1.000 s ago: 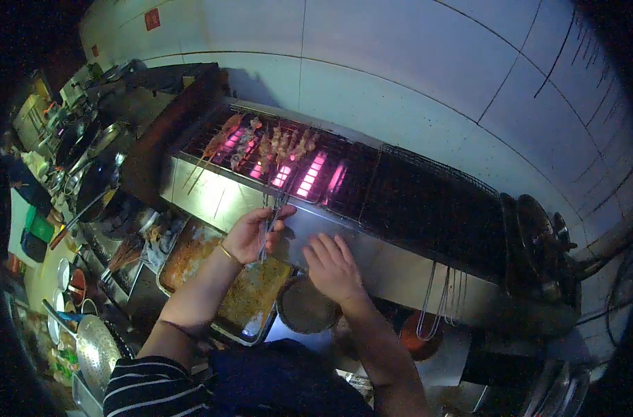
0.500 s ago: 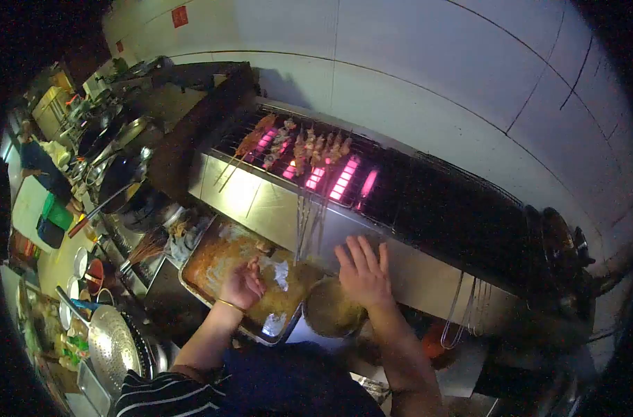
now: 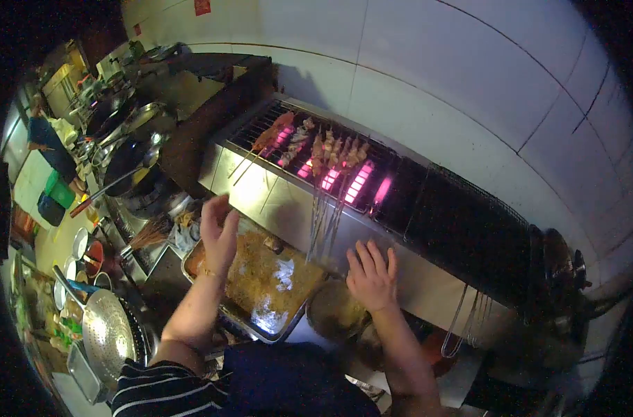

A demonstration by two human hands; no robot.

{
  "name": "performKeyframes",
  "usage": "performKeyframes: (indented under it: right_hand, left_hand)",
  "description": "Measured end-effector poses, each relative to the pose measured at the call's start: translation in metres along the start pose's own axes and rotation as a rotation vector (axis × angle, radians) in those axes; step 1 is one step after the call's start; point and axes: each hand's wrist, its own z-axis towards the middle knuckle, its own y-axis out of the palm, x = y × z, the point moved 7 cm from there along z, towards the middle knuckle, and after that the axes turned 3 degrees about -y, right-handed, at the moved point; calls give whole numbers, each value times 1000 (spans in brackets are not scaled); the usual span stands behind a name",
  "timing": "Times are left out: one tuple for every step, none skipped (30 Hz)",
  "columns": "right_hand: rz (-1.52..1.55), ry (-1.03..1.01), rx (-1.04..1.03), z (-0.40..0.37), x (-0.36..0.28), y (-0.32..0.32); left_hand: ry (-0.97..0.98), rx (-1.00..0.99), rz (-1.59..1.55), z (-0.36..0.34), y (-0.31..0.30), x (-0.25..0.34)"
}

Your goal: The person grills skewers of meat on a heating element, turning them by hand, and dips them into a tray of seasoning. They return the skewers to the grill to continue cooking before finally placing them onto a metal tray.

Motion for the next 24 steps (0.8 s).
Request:
performKeyframes:
  right_hand:
    - [-5, -2, 3, 0, 0, 0]
    - [-10, -2, 5, 0, 0, 1]
    - [-15, -3, 6, -1, 0, 1]
    - [-14, -8, -1, -1, 0, 1]
    - [-15, -11, -7, 0, -1, 0]
    - [-18, -14, -11, 1, 0, -1]
    - [-9, -18, 1, 1, 0, -2]
    - [0, -21, 13, 0, -1, -3]
    - [9, -22, 24, 0, -1, -3]
    - [21, -19, 20, 1, 0, -3]
    - [34, -15, 15, 1, 1, -3]
    - [50, -12, 8, 1, 1, -3]
    - [45, -12, 12, 1, 1, -4]
    - [42, -13, 17, 2, 0, -5]
    - [38, -15, 24, 3, 0, -6]
    - [28, -11, 25, 3, -1, -7]
    - [18, -8, 26, 4, -1, -9]
    - [7, -3, 28, 5, -2, -10]
    - [3, 1, 23, 6, -2, -9]
    - [-1, 4, 19, 6, -1, -9]
    - [-5, 7, 15, 6, -1, -8]
    - [-8, 10, 14, 7, -2, -8]
    - [-11, 11, 12, 7, -2, -9]
    - [-13, 12, 8, 7, -2, -9]
  left_hand:
    - [206, -44, 235, 16, 6, 29]
    - [410, -90, 471, 28, 15, 52]
    - [458, -107, 587, 40, 23, 55]
    - [505, -124, 703, 50, 31, 57]
    - [553, -139, 819, 56, 38, 58]
    - [554, -159, 866, 63, 44, 50]
    - [555, -178, 913, 69, 50, 33]
    - [557, -199, 958, 75, 54, 23]
    - [425, -301, 991, 82, 56, 6]
    - [397, -335, 1027, 87, 55, 7]
    - [297, -392, 1098, 93, 56, 6]
    - [192, -450, 1169, 98, 55, 2]
    - [194, -420, 1148, 105, 54, 1]
    - [216, -367, 1051, 110, 50, -1]
    - [237, -314, 954, 115, 47, -7]
    - [257, -260, 858, 119, 43, -16]
    - [318, -154, 672, 123, 40, -18]
    - [31, -203, 411, 131, 37, -45]
    - [-250, -246, 144, 134, 38, -65]
    - [-526, -284, -128, 128, 43, -64]
    - [-693, -252, -368, 113, 47, -52]
    - [-778, -277, -461, 109, 52, -56]
    - [-865, -301, -554, 103, 56, -59]
    - [-951, -323, -649, 98, 60, -63]
